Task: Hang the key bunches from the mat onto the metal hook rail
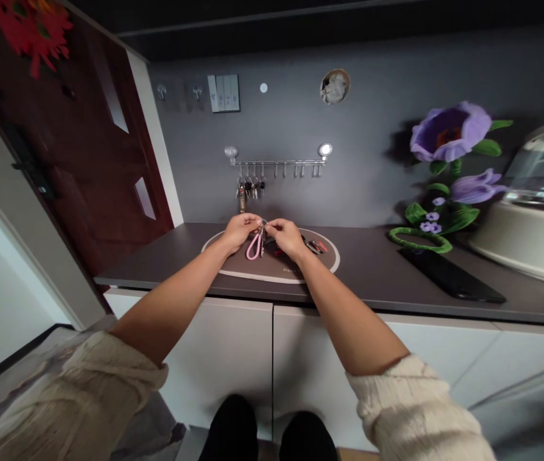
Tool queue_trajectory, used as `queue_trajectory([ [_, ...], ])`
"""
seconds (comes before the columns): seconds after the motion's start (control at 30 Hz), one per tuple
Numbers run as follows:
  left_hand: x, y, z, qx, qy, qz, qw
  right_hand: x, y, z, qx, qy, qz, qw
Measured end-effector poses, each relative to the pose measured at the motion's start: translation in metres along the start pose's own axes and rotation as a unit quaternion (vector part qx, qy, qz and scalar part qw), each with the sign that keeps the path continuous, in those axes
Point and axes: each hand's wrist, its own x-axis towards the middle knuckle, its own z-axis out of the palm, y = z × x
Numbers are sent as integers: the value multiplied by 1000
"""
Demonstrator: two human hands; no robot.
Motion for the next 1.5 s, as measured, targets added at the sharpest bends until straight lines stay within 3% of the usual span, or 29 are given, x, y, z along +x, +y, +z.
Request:
queue_trajectory([
  [0.23, -2, 1, 2, -58, -10, -18, 998, -3, -5, 1, 92, 15, 30, 995],
  [0.73, -3, -2, 2, -76, -9, -10, 997, -3, -5, -3, 119, 47, 15, 992],
  [1.0, 0, -8, 2, 28, 64, 10, 998, 1, -14, -5, 235, 43, 69, 968],
  [1.2, 8, -24, 1, 152, 81, 47, 984, 21, -29, -11, 255, 77, 102, 958],
  [1.5, 6, -28, 3, 218, 54, 52, 973, 78, -35, -14, 263, 125, 98, 952],
])
